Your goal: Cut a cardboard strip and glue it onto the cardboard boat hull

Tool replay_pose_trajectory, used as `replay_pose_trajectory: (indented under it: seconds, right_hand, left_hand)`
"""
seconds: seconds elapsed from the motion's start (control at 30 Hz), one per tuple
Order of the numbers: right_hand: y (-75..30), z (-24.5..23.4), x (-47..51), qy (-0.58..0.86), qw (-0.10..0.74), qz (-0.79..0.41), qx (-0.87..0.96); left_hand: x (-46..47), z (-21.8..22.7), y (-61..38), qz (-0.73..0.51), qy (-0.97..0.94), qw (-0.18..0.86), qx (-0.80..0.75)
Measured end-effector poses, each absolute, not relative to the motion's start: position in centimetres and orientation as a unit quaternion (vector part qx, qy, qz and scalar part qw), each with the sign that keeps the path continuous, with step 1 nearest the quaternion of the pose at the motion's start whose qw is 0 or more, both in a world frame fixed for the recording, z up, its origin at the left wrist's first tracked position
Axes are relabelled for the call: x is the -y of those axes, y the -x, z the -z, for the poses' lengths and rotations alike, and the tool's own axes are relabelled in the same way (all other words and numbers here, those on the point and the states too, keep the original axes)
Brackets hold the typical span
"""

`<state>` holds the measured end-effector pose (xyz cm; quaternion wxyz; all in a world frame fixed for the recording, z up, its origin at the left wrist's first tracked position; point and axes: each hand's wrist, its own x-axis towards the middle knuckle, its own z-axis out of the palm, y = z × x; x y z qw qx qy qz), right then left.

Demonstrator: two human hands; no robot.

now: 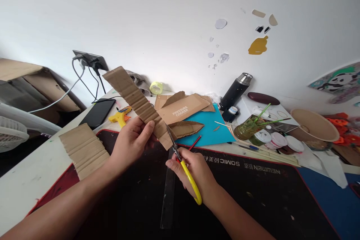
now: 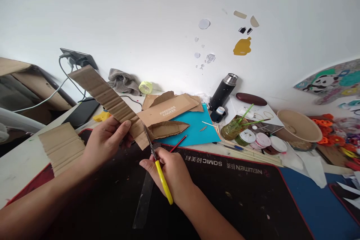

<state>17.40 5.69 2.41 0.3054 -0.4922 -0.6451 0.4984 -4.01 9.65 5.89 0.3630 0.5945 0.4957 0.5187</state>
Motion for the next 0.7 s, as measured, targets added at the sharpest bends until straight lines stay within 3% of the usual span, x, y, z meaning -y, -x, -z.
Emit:
replay_pose_trajectory:
  seconds: [0.7]
  right_hand:
    - [-16.86, -2.5, -5.32, 0.521, 0.301, -0.398, 0.693]
  left_hand:
    - [-9.37, -5.75, 3.34, -0.527, -0.583, 0.375, -0.492]
